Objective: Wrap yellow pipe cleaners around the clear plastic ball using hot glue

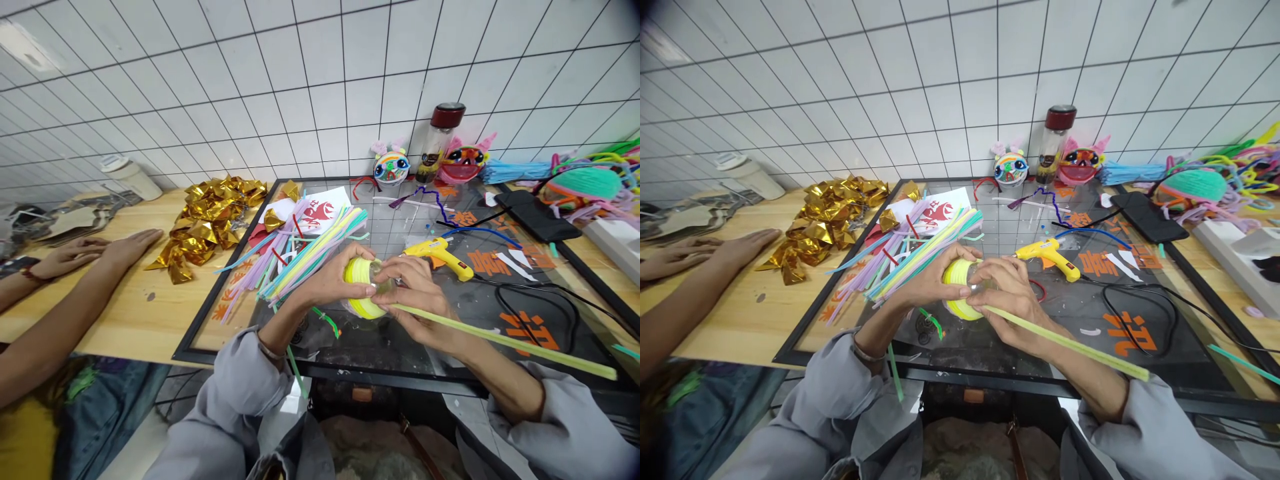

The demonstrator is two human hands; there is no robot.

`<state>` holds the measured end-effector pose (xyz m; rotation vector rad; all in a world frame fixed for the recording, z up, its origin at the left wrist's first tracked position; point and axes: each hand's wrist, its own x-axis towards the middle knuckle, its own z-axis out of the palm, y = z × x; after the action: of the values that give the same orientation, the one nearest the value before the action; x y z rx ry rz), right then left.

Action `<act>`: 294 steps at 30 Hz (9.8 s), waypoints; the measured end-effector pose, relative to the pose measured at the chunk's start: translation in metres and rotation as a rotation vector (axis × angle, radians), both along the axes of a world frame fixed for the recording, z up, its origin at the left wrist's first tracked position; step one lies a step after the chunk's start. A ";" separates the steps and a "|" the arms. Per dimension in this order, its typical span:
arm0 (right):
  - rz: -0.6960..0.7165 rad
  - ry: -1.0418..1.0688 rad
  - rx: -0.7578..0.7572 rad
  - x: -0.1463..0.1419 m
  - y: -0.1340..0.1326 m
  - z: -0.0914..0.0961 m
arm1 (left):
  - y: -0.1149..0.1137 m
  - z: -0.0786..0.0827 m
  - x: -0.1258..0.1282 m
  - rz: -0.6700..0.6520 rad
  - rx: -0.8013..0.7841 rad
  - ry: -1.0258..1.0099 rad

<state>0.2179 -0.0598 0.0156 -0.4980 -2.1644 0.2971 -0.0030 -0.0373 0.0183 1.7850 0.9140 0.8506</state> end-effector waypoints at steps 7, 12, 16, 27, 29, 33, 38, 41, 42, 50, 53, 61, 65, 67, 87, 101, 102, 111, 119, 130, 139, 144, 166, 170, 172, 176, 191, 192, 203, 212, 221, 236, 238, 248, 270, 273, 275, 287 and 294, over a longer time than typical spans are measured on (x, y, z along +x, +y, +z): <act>-0.016 0.009 0.008 0.000 0.001 -0.003 | -0.001 0.000 0.001 0.011 -0.045 0.009; -0.021 0.002 0.013 0.000 0.001 -0.003 | -0.001 0.000 0.001 0.012 -0.041 0.027; -0.015 0.004 0.018 0.000 0.001 -0.002 | -0.001 0.000 0.002 0.024 -0.020 0.013; -0.011 -0.005 0.037 0.000 0.002 -0.001 | -0.002 -0.003 0.006 0.023 -0.008 -0.115; -0.007 -0.011 0.041 0.001 0.002 -0.001 | -0.001 -0.005 0.007 0.013 -0.026 -0.170; -0.003 -0.011 0.043 0.001 0.002 -0.002 | 0.000 -0.010 0.007 0.001 0.000 -0.188; 0.003 -0.006 0.055 0.000 0.003 -0.002 | 0.001 -0.013 0.004 0.013 0.095 -0.142; 0.006 -0.005 0.064 0.000 0.004 -0.002 | 0.001 -0.013 0.003 0.017 0.196 -0.094; 0.007 -0.004 0.063 0.000 0.004 -0.002 | 0.001 -0.013 0.003 0.022 0.222 -0.084; 0.008 0.002 0.053 0.001 0.005 -0.002 | 0.001 -0.017 0.005 0.051 0.357 -0.090; 0.005 0.004 0.053 0.001 0.005 -0.002 | 0.001 -0.018 0.005 0.052 0.373 -0.090; 0.000 0.016 0.040 0.000 0.006 -0.002 | 0.002 -0.019 0.005 0.074 0.413 -0.085; -0.003 0.016 0.017 0.001 0.007 -0.001 | 0.003 -0.021 0.005 0.082 0.494 -0.091; -0.006 0.027 0.005 0.002 0.007 -0.001 | 0.004 -0.023 0.004 0.097 0.538 -0.089; -0.023 0.055 -0.012 0.001 0.010 -0.003 | 0.000 -0.017 0.006 0.205 0.695 0.004; -0.018 0.057 -0.021 0.003 0.013 -0.006 | -0.003 -0.020 0.009 0.263 0.679 -0.030; -0.018 0.057 -0.025 0.003 0.013 -0.006 | -0.003 -0.021 0.009 0.264 0.682 -0.028; -0.030 0.058 -0.034 0.002 0.012 -0.004 | -0.007 -0.020 0.009 0.262 0.680 0.028; -0.035 0.045 -0.029 0.002 0.012 -0.005 | -0.010 -0.022 0.007 0.212 0.753 0.104; -0.030 0.054 -0.037 0.002 0.013 -0.010 | -0.017 -0.033 0.010 0.191 0.873 0.266; -0.046 0.062 -0.018 0.000 0.013 -0.008 | -0.015 -0.036 0.014 0.224 0.938 0.270; -0.053 0.103 -0.015 -0.002 0.016 -0.011 | -0.008 -0.035 0.014 0.221 0.913 0.208; -0.108 0.238 -0.264 0.006 0.024 -0.012 | -0.004 -0.007 0.001 0.053 -0.004 0.011; -0.128 0.248 -0.267 0.005 0.026 -0.014 | -0.004 -0.006 0.000 0.019 -0.006 0.016; -0.131 0.250 -0.264 0.003 0.028 -0.014 | -0.004 -0.005 0.000 0.013 -0.001 0.025; -0.149 0.301 -0.255 -0.005 0.033 -0.010 | -0.004 -0.004 0.002 0.010 -0.007 0.023; -0.056 0.371 -0.361 -0.024 0.035 -0.006 | -0.002 -0.001 0.002 -0.005 0.023 0.042; -0.055 0.367 -0.366 -0.025 0.035 -0.006 | -0.002 -0.001 0.002 -0.004 0.028 0.052; -0.087 0.340 -0.402 -0.023 0.034 -0.008 | 0.000 -0.006 -0.001 0.020 0.007 0.011; -0.199 0.366 -0.360 -0.001 0.024 -0.005 | 0.009 -0.017 -0.008 -0.040 -0.094 -0.187; -0.132 0.053 0.009 -0.005 0.009 -0.008 | 0.015 -0.025 -0.012 -0.027 -0.160 -0.290; -0.402 0.097 0.093 0.009 0.022 -0.020 | 0.015 -0.028 -0.012 -0.010 -0.165 -0.309; -0.702 0.033 0.029 0.026 0.037 -0.022 | 0.015 -0.027 -0.012 -0.009 -0.186 -0.320; -1.111 -0.669 -0.337 0.057 0.071 -0.032 | 0.012 -0.021 -0.011 -0.028 -0.171 -0.284; -0.828 0.176 -0.034 0.015 0.063 -0.006 | 0.013 -0.016 -0.019 -0.105 -0.173 -0.248; -0.822 0.167 0.058 0.016 0.065 -0.010 | 0.012 -0.015 -0.019 -0.094 -0.179 -0.225; -0.801 0.152 0.135 0.014 0.065 -0.012 | 0.011 -0.016 -0.020 -0.083 -0.183 -0.211; -0.753 0.146 0.246 0.011 0.059 -0.010 | 0.010 -0.015 -0.018 -0.082 -0.183 -0.220; -0.739 0.152 0.281 0.011 0.059 -0.010 | 0.012 -0.019 -0.019 -0.113 -0.194 -0.256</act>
<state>0.2291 -0.0011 0.0052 -1.0203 -1.6966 -0.3595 -0.0218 -0.0252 -0.0012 1.5057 0.6976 0.8641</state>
